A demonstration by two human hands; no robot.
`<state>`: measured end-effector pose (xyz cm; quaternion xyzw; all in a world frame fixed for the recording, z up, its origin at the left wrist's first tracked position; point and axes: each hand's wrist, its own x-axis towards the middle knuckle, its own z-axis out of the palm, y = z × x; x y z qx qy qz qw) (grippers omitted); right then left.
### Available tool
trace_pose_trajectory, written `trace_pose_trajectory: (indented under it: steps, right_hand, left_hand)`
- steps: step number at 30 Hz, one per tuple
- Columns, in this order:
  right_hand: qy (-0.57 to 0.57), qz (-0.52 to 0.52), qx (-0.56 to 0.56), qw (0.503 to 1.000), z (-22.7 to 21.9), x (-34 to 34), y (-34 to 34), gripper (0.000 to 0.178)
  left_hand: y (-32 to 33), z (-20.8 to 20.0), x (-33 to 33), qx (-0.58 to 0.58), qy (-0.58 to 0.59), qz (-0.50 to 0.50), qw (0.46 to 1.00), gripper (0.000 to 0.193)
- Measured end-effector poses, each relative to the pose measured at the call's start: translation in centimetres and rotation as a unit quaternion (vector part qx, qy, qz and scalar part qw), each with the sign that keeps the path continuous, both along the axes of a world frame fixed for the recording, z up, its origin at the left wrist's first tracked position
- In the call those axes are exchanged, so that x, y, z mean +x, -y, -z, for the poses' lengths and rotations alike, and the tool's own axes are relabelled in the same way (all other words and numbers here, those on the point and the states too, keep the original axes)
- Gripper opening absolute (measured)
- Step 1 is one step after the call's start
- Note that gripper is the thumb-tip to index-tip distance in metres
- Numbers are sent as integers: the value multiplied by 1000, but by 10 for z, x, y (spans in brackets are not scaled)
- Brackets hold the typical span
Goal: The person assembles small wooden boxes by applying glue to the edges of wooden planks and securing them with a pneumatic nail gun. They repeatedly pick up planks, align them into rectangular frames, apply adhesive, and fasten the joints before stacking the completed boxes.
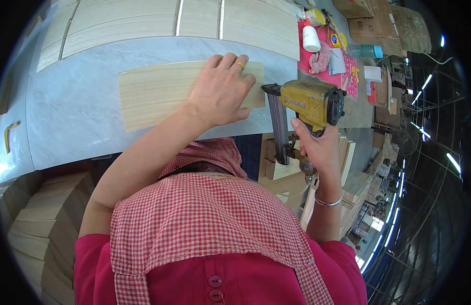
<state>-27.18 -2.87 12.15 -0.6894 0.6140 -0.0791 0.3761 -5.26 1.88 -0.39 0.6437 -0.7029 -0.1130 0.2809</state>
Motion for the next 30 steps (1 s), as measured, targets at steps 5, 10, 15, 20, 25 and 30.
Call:
trace_pose_trajectory:
  steps: [5,10,15,20,25,30]
  right_hand:
    - [-6,1,16,1000,-4,3,3,28]
    - [-16,-5,-12,1000,-9,11,11,29]
    - [-9,-51,-19,998,-4,24,36,32]
    - [-21,-54,-17,998,-3,29,47,36]
    - [-11,-45,-12,999,-3,33,48,34]
    - [-33,-54,5,998,-8,33,54,35]
  left_hand:
    - [0,1,0,-7,3,-4,1000,48]
    - [0,-2,1,4,-1,1,1000,47]
    - [0,1,0,-14,1,-7,1000,47]
    - [0,0,1,2,0,-3,1000,47]
    - [0,1,0,-4,-1,-5,1000,47]
    - [-1,0,0,4,1,4,1000,54]
